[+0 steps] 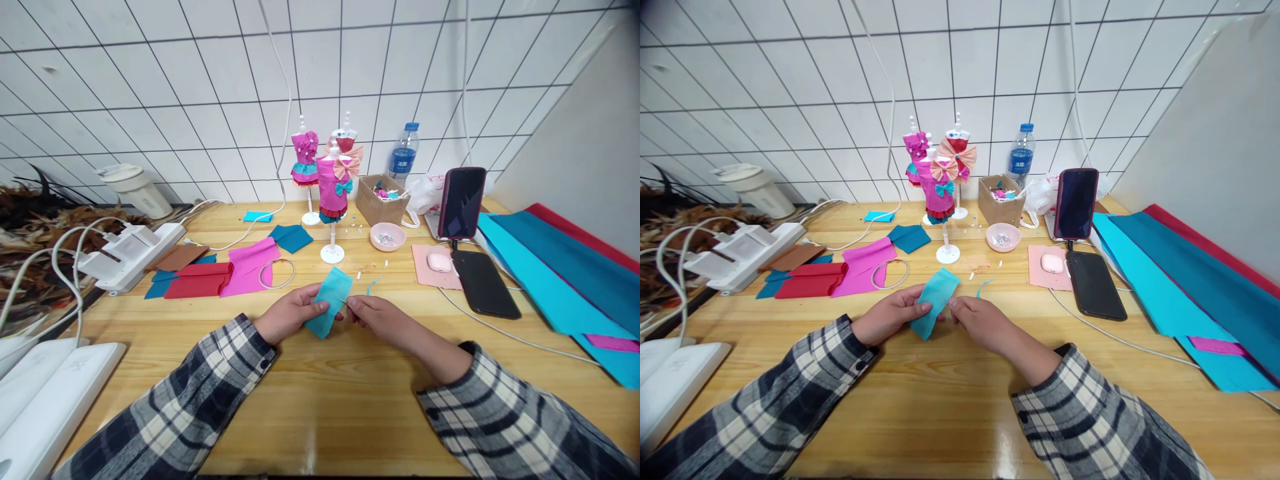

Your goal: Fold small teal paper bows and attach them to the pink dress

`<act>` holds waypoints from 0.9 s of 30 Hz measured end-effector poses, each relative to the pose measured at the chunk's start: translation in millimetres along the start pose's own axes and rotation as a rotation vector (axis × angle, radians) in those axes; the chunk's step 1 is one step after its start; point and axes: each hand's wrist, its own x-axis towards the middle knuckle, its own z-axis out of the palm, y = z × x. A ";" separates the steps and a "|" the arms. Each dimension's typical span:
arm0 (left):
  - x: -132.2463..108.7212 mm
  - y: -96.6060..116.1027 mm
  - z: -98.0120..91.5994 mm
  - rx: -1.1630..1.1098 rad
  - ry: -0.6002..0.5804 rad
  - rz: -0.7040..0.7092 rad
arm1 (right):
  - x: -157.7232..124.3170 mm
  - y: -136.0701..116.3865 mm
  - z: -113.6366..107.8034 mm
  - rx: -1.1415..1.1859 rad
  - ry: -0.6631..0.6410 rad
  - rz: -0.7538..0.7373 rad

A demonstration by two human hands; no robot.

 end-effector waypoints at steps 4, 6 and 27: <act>0.0 -0.9 0.5 0.011 -0.031 -0.011 | 0.1 -1.0 2.7 0.028 -0.005 -0.017; 0.6 -0.6 1.5 0.008 -0.037 0.000 | -0.1 -2.7 3.7 0.056 -0.016 -0.025; 2.7 -2.4 1.4 0.013 -0.085 0.051 | -1.3 -6.2 1.3 0.035 -0.028 -0.070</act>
